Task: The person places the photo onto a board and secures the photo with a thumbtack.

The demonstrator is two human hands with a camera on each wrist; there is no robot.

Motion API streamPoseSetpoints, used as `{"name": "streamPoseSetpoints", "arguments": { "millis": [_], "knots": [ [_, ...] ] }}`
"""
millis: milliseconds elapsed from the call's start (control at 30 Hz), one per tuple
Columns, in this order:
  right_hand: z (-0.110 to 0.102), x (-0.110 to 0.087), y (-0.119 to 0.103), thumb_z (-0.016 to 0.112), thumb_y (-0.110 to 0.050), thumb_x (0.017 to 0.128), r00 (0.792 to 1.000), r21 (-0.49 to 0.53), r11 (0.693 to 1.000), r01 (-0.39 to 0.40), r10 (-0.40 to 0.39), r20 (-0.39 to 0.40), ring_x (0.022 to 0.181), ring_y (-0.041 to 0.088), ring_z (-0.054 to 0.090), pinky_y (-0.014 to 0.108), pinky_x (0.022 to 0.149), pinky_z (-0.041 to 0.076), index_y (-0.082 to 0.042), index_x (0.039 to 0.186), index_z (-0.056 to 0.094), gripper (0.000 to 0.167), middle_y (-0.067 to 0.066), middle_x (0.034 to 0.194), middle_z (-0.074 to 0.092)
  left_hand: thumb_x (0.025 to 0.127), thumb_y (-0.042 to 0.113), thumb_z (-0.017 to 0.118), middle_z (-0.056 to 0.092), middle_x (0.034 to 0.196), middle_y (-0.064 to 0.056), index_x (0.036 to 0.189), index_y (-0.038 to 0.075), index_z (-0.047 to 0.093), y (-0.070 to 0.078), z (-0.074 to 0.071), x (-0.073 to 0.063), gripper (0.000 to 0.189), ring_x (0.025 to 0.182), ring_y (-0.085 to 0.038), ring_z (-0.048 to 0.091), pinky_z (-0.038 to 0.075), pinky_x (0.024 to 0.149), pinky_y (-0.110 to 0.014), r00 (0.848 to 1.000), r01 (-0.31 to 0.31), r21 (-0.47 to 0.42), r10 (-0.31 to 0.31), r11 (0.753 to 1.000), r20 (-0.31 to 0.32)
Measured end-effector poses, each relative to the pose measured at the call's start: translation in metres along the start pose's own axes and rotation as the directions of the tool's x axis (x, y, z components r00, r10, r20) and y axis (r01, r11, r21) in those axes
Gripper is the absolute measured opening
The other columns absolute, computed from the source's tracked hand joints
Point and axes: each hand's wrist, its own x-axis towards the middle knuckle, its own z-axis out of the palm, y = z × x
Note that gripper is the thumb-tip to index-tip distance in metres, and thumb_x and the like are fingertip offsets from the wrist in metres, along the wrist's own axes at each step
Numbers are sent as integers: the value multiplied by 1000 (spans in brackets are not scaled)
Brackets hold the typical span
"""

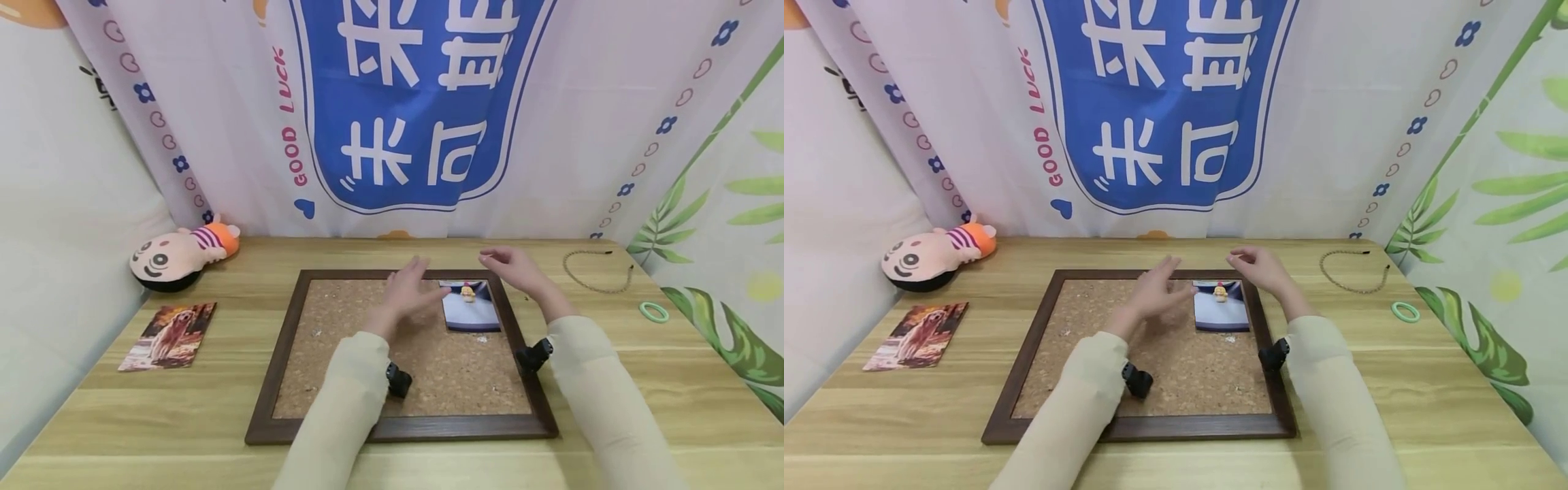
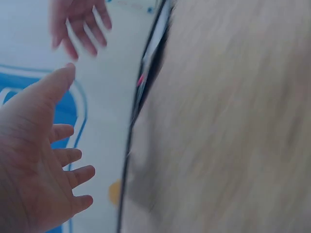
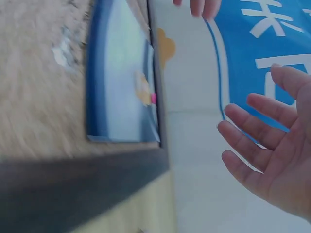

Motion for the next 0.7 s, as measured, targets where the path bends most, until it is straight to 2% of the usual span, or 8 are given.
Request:
{"name": "streamPoseSetpoints", "arguments": {
  "millis": [133,200,367,600,700],
  "knots": [
    [-12,-5,0,51,-22,88,999,-23,999,27,-28,-28,96,33,50,43,80,39,7,114,50,40,25,106,53,79,56,48,19,140,-6,137,14,24,-18,-26,-7,76,125,-24,20,10,98,-47,999,36,-57,-38,998,-34],
    [-17,-5,7,53,-24,86,998,-32,998,45,-46,-45,93,31,52,41,79,40,6,113,51,40,24,103,55,79,56,48,19,141,-6,137,14,23,-28,-40,-12,76,125,-25,20,12,97,-47,997,51,-83,-55,995,-46],
    [-28,-14,18,52,-24,87,998,-23,999,22,-23,-58,94,32,50,43,79,39,6,114,50,40,24,105,53,81,51,49,19,140,-9,137,11,22,-57,-69,-30,74,125,-27,20,19,97,-45,993,69,-144,-82,987,-88],
    [-33,-26,46,51,-22,88,994,5,1000,-9,10,-111,94,31,49,41,77,40,7,114,50,39,24,106,53,79,51,51,21,139,-13,137,8,19,-103,-98,-59,79,124,-30,20,19,96,-46,976,104,-214,-141,971,-166],
    [-33,-30,57,52,-21,87,989,11,1000,-20,22,-147,92,30,49,39,76,40,7,112,51,37,23,105,53,79,51,51,20,138,-17,138,7,18,-121,-109,-73,81,124,-34,19,18,95,-50,966,145,-235,-188,961,-175]
  ]
}}
